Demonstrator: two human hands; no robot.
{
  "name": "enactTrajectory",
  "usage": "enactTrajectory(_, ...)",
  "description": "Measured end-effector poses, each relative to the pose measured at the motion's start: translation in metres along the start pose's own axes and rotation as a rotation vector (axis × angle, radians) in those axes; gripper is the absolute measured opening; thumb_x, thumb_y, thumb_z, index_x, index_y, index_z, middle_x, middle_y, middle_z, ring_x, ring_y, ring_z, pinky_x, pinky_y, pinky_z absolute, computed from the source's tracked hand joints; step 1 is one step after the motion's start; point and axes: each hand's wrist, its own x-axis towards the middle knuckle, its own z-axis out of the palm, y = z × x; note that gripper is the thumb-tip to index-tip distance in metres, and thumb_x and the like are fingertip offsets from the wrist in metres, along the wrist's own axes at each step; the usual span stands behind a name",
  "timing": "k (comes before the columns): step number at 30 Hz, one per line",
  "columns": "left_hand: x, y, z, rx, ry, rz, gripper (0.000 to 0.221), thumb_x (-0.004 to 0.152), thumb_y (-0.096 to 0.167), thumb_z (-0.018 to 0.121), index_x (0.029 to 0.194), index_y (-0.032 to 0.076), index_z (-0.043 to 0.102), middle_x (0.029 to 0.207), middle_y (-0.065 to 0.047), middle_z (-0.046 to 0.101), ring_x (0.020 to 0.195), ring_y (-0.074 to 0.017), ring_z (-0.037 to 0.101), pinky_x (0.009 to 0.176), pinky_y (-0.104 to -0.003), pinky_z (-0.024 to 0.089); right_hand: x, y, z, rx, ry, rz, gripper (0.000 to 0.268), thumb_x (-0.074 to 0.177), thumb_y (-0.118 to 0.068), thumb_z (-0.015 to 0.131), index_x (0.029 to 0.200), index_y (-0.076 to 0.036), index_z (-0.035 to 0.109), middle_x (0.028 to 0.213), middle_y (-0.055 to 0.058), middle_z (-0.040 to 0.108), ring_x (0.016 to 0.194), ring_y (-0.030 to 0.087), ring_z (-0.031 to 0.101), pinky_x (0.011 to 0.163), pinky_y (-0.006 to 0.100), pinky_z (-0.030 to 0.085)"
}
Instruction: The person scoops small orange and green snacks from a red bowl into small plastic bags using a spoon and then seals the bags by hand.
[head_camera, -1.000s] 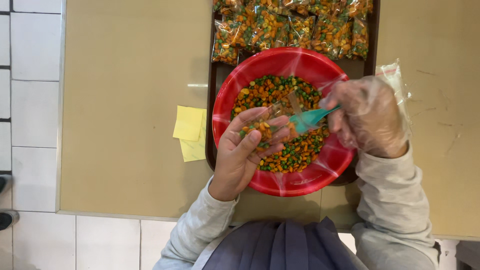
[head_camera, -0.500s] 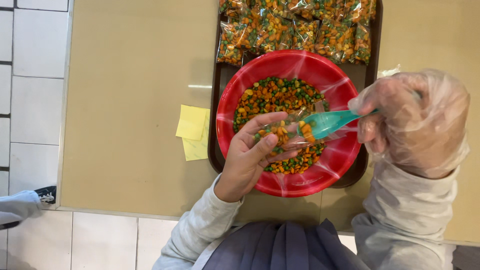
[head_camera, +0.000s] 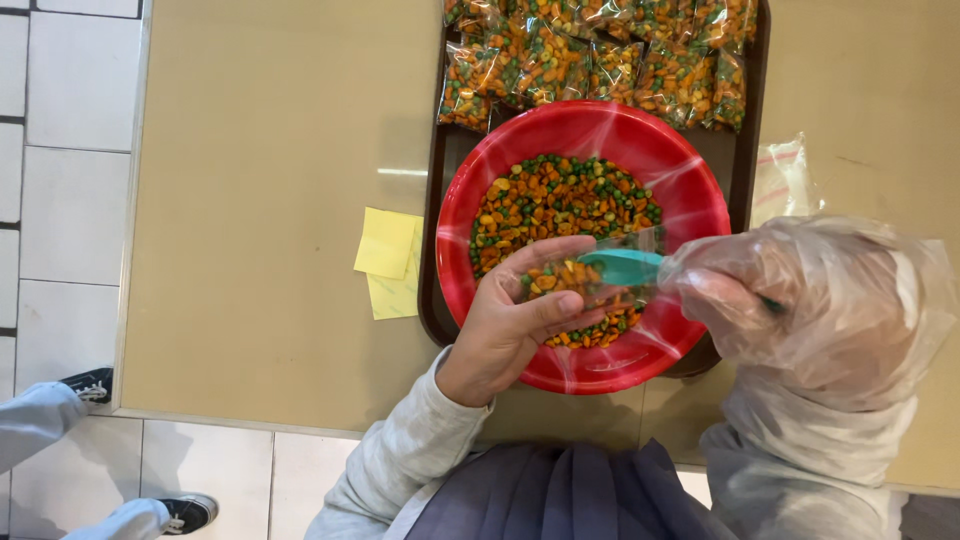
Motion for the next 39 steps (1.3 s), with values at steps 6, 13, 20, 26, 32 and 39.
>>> enactTrajectory(6,0.001,-0.001,-0.013,-0.072,-0.012,0.011,0.053,0.091,0.004,0.072,0.140,0.000,0.053,0.133,-0.029,0.063,0.115,-0.0374,0.068,0.093,-0.036,0.060,0.008,-0.031,-0.026,0.211,0.368,-0.415,0.006,0.103,-0.004,0.047,0.097,-0.002,0.049,0.077,0.012,0.067,0.064,0.017,0.071,0.061,0.030,0.066)
enactTrajectory(13,0.000,0.004,-0.037,-0.208,-0.039,0.151,0.061,0.089,0.009,0.078,0.142,0.001,0.049,0.144,-0.034,0.053,0.121,-0.0406,0.064,0.099,-0.043,0.058,0.048,-0.036,-0.008,-0.182,0.283,0.063,0.046,0.113,-0.038,0.049,0.087,-0.008,0.072,0.067,0.003,0.064,0.047,0.012,0.051,0.041,0.025,0.037)
enactTrajectory(20,-0.002,0.009,-0.037,-0.192,-0.033,0.130,0.054,0.092,0.009,0.075,0.140,0.002,0.051,0.144,-0.035,0.052,0.119,-0.0386,0.065,0.098,-0.040,0.058,0.042,0.076,0.077,1.555,-0.223,0.694,0.096,0.065,-0.057,0.053,0.135,0.009,0.052,0.116,0.028,0.066,0.079,0.036,0.061,0.056,0.037,0.050)
enactTrajectory(26,-0.004,0.012,-0.033,-0.191,-0.040,0.130,0.052,0.092,0.009,0.075,0.138,0.001,0.052,0.145,-0.035,0.051,0.120,-0.0386,0.064,0.099,-0.042,0.058,0.088,-0.014,0.053,0.513,-0.367,0.789,0.040,0.098,-0.039,0.056,0.093,-0.002,0.069,0.063,0.013,0.065,0.045,0.020,0.056,0.037,0.030,0.041)
enactTrajectory(32,-0.005,0.013,-0.027,-0.142,-0.048,0.152,0.048,0.095,0.007,0.070,0.139,-0.003,0.053,0.142,-0.031,0.055,0.124,-0.0401,0.063,0.103,-0.045,0.057,0.092,-0.048,0.024,0.296,-0.225,0.678,0.068,0.093,-0.059,0.048,0.061,-0.001,0.066,0.044,0.013,0.057,0.032,0.021,0.050,0.035,0.028,0.035)
enactTrajectory(39,-0.007,0.015,-0.015,-0.097,-0.055,0.159,0.048,0.096,0.008,0.068,0.140,-0.003,0.051,0.145,-0.029,0.054,0.130,-0.0401,0.059,0.108,-0.045,0.054,0.082,-0.061,0.011,0.423,0.079,0.440,0.063,0.093,-0.067,0.045,0.077,-0.009,0.062,0.045,0.006,0.054,0.028,0.010,0.040,0.028,0.020,0.030)
